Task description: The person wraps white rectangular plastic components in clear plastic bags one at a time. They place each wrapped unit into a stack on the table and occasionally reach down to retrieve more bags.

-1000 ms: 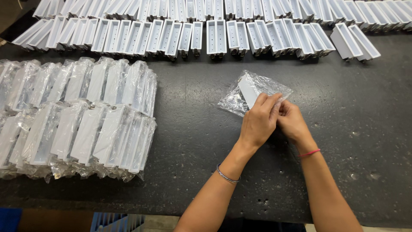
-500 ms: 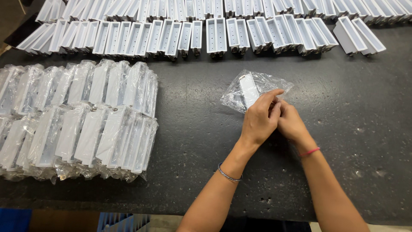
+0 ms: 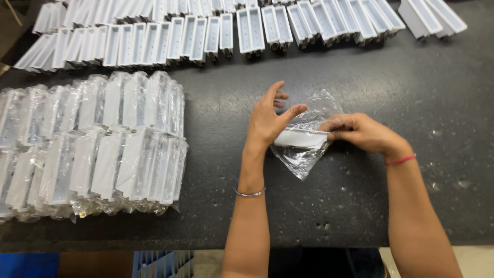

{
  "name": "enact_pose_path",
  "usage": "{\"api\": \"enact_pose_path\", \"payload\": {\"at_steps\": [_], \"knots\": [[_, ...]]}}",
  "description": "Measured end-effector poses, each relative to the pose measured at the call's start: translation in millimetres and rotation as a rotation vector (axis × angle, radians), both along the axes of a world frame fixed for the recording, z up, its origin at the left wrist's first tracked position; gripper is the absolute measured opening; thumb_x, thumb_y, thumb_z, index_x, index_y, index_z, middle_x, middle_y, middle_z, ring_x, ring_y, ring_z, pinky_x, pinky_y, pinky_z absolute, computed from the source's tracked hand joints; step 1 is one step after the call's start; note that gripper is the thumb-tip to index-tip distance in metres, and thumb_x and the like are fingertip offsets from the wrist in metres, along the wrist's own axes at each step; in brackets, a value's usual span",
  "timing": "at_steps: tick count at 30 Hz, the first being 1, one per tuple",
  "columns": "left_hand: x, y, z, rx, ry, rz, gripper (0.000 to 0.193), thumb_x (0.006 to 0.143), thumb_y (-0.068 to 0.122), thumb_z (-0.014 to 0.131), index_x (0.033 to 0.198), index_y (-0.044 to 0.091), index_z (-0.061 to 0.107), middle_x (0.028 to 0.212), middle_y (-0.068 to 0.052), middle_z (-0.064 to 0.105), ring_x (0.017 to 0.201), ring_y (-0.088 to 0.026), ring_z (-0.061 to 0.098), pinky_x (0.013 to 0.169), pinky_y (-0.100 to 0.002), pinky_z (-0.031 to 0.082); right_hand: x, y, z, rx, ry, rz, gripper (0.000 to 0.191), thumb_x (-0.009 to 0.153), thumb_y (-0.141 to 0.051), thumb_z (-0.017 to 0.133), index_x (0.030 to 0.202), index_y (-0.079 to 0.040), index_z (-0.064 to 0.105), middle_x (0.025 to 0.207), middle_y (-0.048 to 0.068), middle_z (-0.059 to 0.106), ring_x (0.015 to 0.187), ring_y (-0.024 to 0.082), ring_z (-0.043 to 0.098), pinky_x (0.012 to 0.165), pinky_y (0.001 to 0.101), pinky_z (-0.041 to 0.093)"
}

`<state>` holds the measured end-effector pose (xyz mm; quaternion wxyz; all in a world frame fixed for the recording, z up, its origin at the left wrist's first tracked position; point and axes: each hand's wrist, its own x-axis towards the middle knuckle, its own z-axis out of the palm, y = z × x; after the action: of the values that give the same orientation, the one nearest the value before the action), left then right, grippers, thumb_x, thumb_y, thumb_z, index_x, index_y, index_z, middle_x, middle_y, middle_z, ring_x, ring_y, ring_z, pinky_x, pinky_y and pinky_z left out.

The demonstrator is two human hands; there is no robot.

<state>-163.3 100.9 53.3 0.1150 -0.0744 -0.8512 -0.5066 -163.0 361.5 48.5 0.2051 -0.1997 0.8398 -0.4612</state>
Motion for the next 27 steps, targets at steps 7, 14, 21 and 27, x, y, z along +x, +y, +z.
{"api": "enact_pose_path", "payload": {"at_steps": [7, 14, 21, 27], "knots": [[3, 15, -7, -0.092, -0.232, -0.071, 0.084, 0.063, 0.062, 0.084, 0.125, 0.007, 0.07, 0.105, -0.015, 0.077, 0.089, -0.026, 0.079, 0.078, -0.039, 0.062, -2, 12, 3, -0.135, -0.068, -0.193, 0.026, 0.091, -0.011, 0.07, 0.116, -0.005, 0.073, 0.104, 0.005, 0.075, 0.097, 0.013, 0.068, 0.086, 0.0299, 0.055], [9, 30, -7, 0.047, -0.518, -0.261, 0.059, 0.067, 0.044, 0.088, 0.111, 0.006, 0.076, 0.088, -0.012, 0.079, 0.074, -0.02, 0.076, 0.064, -0.033, 0.059, -7, -6, -28, -0.379, -0.05, -0.244, 0.012, 0.101, -0.008, 0.067, 0.106, -0.001, 0.075, 0.083, 0.002, 0.068, 0.074, 0.01, 0.06, 0.067, 0.0241, 0.05], [8, 38, -16, 0.393, -0.513, -0.325, 0.027, 0.082, 0.024, 0.08, 0.098, 0.002, 0.08, 0.084, -0.005, 0.077, 0.074, -0.013, 0.07, 0.066, -0.026, 0.055, -8, -13, -26, -0.593, 0.232, -0.405, 0.023, 0.101, -0.01, 0.07, 0.121, -0.001, 0.065, 0.114, 0.004, 0.069, 0.103, 0.01, 0.065, 0.092, 0.0253, 0.056], [0, 42, -9, 0.787, -0.28, -0.209, 0.025, 0.088, 0.022, 0.08, 0.105, 0.004, 0.076, 0.093, -0.005, 0.076, 0.084, -0.011, 0.069, 0.075, -0.025, 0.055, -7, -12, -5, -0.711, -0.191, -0.432, 0.056, 0.092, -0.028, 0.065, 0.141, -0.004, 0.052, 0.127, 0.005, 0.068, 0.111, 0.013, 0.067, 0.09, 0.0278, 0.058]]}}
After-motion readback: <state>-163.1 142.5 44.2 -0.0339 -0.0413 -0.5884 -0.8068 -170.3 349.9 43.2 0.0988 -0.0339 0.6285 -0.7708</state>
